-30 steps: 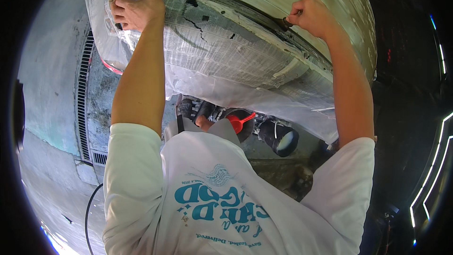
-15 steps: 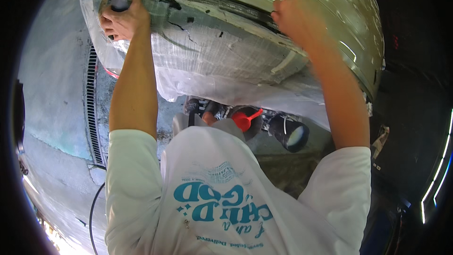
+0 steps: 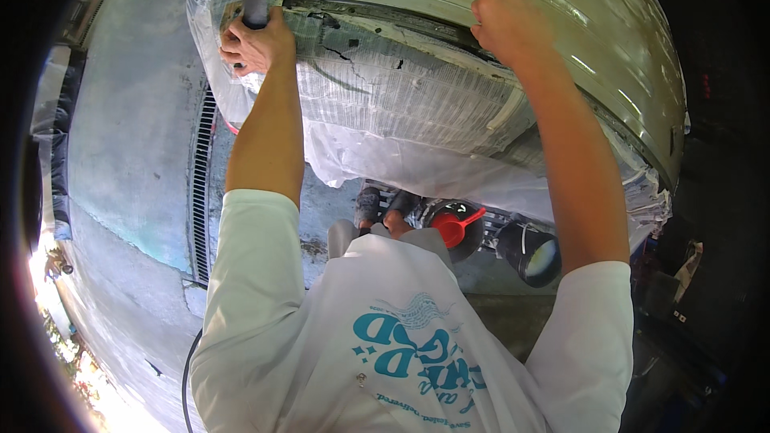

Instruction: The person applies body filler to the front edge of a car hood using a putty knife and a sanding block. They spread the filler along the seam and smooth it with the sanding block.

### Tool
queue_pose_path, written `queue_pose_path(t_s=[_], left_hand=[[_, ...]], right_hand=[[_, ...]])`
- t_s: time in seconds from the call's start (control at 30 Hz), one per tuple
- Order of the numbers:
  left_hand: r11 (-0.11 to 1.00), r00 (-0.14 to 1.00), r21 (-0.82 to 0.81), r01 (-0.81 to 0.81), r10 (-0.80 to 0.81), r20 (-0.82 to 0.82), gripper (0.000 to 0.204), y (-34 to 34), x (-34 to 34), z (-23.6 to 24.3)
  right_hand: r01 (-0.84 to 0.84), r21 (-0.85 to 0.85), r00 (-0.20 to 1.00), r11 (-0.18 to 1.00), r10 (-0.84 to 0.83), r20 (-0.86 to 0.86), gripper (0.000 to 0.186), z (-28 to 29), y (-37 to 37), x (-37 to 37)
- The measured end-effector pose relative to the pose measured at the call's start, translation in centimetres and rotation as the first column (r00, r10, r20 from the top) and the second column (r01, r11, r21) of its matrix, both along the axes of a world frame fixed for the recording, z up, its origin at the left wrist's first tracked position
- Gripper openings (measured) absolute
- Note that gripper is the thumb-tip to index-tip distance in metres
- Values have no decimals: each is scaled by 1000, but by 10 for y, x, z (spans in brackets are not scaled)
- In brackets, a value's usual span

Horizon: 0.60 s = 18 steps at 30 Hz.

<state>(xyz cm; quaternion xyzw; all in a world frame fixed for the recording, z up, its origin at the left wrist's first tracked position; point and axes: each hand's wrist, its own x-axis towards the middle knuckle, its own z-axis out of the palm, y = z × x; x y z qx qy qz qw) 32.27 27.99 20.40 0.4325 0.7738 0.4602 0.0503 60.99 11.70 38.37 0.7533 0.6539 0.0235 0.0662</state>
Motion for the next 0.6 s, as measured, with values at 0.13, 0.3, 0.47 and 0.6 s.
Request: queue_pose_path(t_s=[0.13,0.3,0.47,0.6], left_hand=[[961,963,126,246,-227,-146,58,-25,8,15],[680,708,202,705,-660,-252,54,-44,18,20],[557,521,68,828,-718,-461,60,-47,20,13],[595,511,7,804,-685,-519,56,-50,20,0]], right_hand=[[-52,47,998,998,51,25,20,-6,-5,8],[-22,16,1000,1000,23,-15,19,-1,1,9],[-47,14,999,999,48,-12,20,-4,-3,5],[-139,-78,987,987,144,64,16,-1,-27,4]])
